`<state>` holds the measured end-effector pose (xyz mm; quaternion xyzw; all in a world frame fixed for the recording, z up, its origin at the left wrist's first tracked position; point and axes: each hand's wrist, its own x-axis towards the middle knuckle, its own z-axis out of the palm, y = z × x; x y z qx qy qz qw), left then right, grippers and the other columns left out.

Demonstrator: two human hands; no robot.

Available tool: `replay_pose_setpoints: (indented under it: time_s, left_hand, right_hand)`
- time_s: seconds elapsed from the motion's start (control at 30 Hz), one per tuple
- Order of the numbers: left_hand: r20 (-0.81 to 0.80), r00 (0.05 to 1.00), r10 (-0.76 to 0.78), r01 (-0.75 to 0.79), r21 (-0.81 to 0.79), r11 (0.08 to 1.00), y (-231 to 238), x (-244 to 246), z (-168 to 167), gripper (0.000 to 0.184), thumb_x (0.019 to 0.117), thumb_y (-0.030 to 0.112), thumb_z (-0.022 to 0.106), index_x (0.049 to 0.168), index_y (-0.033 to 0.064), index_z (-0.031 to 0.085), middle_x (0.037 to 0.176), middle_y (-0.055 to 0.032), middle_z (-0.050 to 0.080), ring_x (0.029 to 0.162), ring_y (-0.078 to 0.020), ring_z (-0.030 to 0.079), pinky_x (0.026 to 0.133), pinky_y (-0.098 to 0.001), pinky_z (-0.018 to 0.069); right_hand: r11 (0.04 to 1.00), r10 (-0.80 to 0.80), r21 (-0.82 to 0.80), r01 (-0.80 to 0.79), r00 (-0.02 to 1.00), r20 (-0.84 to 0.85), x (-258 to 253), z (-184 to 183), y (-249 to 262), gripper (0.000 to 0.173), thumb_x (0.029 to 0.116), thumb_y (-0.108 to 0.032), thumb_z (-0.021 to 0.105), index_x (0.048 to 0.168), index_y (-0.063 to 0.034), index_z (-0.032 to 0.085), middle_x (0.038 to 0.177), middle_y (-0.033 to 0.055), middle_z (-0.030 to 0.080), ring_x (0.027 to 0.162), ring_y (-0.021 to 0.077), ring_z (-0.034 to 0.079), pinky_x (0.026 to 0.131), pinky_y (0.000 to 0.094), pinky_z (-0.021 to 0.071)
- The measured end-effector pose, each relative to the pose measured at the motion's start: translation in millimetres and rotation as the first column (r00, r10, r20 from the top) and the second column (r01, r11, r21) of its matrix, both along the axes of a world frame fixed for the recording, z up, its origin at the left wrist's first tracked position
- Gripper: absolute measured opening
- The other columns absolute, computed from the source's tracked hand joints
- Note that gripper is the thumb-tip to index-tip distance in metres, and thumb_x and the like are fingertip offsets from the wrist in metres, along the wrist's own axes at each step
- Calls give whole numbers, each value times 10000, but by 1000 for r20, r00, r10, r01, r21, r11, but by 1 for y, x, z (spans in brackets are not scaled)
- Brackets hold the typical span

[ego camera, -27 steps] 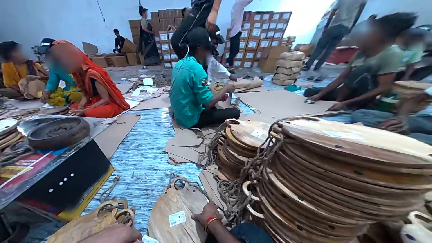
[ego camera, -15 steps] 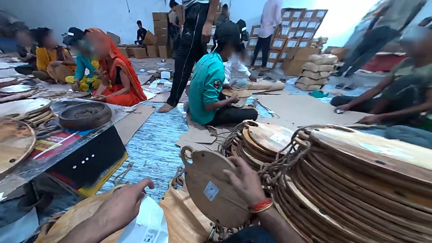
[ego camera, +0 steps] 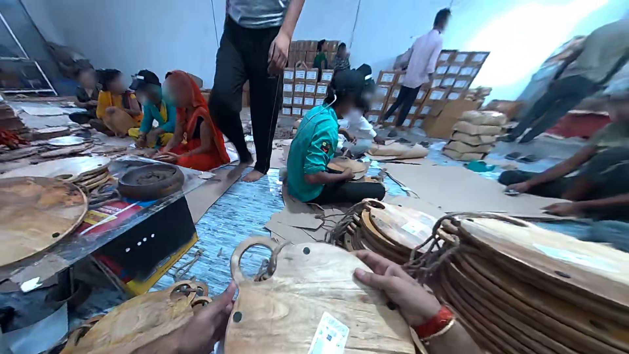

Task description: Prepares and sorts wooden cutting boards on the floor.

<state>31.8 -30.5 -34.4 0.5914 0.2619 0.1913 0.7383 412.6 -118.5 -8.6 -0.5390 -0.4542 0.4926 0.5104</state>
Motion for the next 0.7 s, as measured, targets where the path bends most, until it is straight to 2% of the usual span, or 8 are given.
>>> replay_pose_setpoints:
  time_s: [0.1, 0.17, 0.23, 0.37, 0.47, 0.57, 0.63, 0.7]
  left_hand:
    - [-276, 958, 79, -83, -3, 997, -9, 5, 8, 485, 932, 486, 639, 1200, 81, 633, 1017, -5, 755, 979, -127, 725, 923, -368, 599]
    - [-346, 933, 102, -123, -39, 992, -7, 8, 4, 396, 990, 391, 581, 1200, 62, 644, 1033, -40, 753, 988, -152, 721, 922, -387, 594]
    - [-362, 916, 174, -219, -86, 972, -7, 16, 8, 350, 1059, 329, 471, 1204, 58, 639, 1045, -68, 734, 988, -174, 707, 897, -400, 587]
    - [-473, 826, 308, -405, -116, 907, -2, 23, -1, 337, 1027, 298, 521, 1225, 41, 614, 1066, -100, 706, 977, -204, 688, 850, -430, 577]
    - [-520, 795, 312, -399, -60, 915, -3, 19, -10, 357, 985, 329, 583, 1174, 31, 637, 1040, -95, 705, 960, -201, 681, 842, -445, 568]
    - [-481, 792, 375, -462, -72, 884, -2, 19, -4, 282, 1011, 279, 537, 1156, 49, 613, 997, -76, 704, 928, -182, 688, 813, -417, 578]
    - [-427, 805, 411, -481, -63, 875, 2, 20, -1, 287, 1031, 284, 486, 1160, 58, 606, 981, -66, 710, 921, -174, 695, 817, -405, 582]
    - [-345, 866, 361, -388, -8, 922, 5, 18, 7, 434, 1093, 379, 343, 1150, 52, 622, 968, -67, 745, 924, -176, 719, 848, -400, 588]
  right_hand:
    - [999, 36, -15, -35, 990, 133, -10, -14, 24, 377, 933, -157, 716, 1295, -74, 649, 1072, 127, 737, 890, 208, 725, 791, 381, 617]
    - [999, -48, 14, 48, 861, 506, -24, -23, 31, 454, 927, -276, 743, 1336, -99, 654, 1192, 99, 720, 1038, 206, 710, 921, 411, 591]
    - [1000, -14, 7, 14, 627, 779, -61, -23, 16, 658, 937, -483, 684, 1455, -96, 566, 1464, 169, 561, 1339, 337, 549, 1111, 547, 449]
    - [983, 149, -56, -174, 587, 796, -163, -42, -31, 867, 912, -745, 541, 1474, -84, 555, 1552, 218, 475, 1387, 383, 518, 1098, 577, 457]
    - [964, 220, -89, -251, 560, 799, -193, -54, -33, 1147, 761, -809, 663, 1540, -2, 423, 1534, 270, 466, 1334, 432, 543, 1017, 593, 504]
    - [969, 114, 10, -247, 482, 869, -202, -53, -23, 775, 905, -431, 724, 1530, -51, 466, 1434, 224, 584, 1218, 403, 637, 913, 550, 565]
    - [939, -138, 263, -222, 458, 878, -197, -59, -13, 406, 994, -234, 632, 1376, -99, 647, 1238, 139, 721, 1034, 312, 733, 805, 482, 613]
    - [847, -373, 497, -189, 453, 810, -176, -59, 2, 201, 978, -145, 626, 1142, -116, 737, 988, 72, 769, 825, 230, 758, 656, 429, 624]
